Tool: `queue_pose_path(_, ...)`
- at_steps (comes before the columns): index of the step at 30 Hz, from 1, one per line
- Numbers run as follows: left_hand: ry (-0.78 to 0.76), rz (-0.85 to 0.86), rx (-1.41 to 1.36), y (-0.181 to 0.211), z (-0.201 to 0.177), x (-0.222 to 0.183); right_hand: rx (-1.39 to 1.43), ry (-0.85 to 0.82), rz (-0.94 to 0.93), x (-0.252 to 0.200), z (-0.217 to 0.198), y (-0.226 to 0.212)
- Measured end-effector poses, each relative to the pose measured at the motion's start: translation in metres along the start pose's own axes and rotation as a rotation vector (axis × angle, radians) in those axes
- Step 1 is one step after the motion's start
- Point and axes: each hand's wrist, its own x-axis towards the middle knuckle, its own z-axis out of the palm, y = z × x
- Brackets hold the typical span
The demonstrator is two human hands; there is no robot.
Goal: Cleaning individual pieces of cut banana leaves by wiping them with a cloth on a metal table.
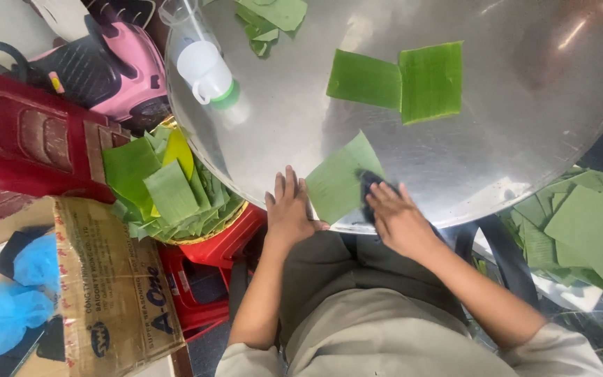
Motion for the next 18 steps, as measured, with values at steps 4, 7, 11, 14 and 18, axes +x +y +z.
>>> queue_pose_path(4, 0.030, -0.003, -0.022, 0.001, 0.005, 0.002, -0.164, 0.150, 0.073, 0.012, 0.023, -0.014)
queue_pose_path(7, 0.003, -0.021, 0.024, -0.001, 0.004, 0.005, -0.151, 0.129, -0.159, 0.026, 0.020, -0.042)
queue_pose_path(11, 0.018, -0.004, -0.002, -0.001, 0.004, 0.003, -0.080, 0.068, -0.040, 0.054, 0.024, -0.015)
queue_pose_path(14, 0.014, -0.011, -0.012, -0.001, 0.005, 0.004, -0.142, 0.112, -0.022, 0.069, 0.023, -0.014)
queue_pose_path(18, -0.022, 0.001, -0.007, 0.000, 0.001, 0.003, 0.079, -0.003, -0.116, 0.056, 0.018, -0.015)
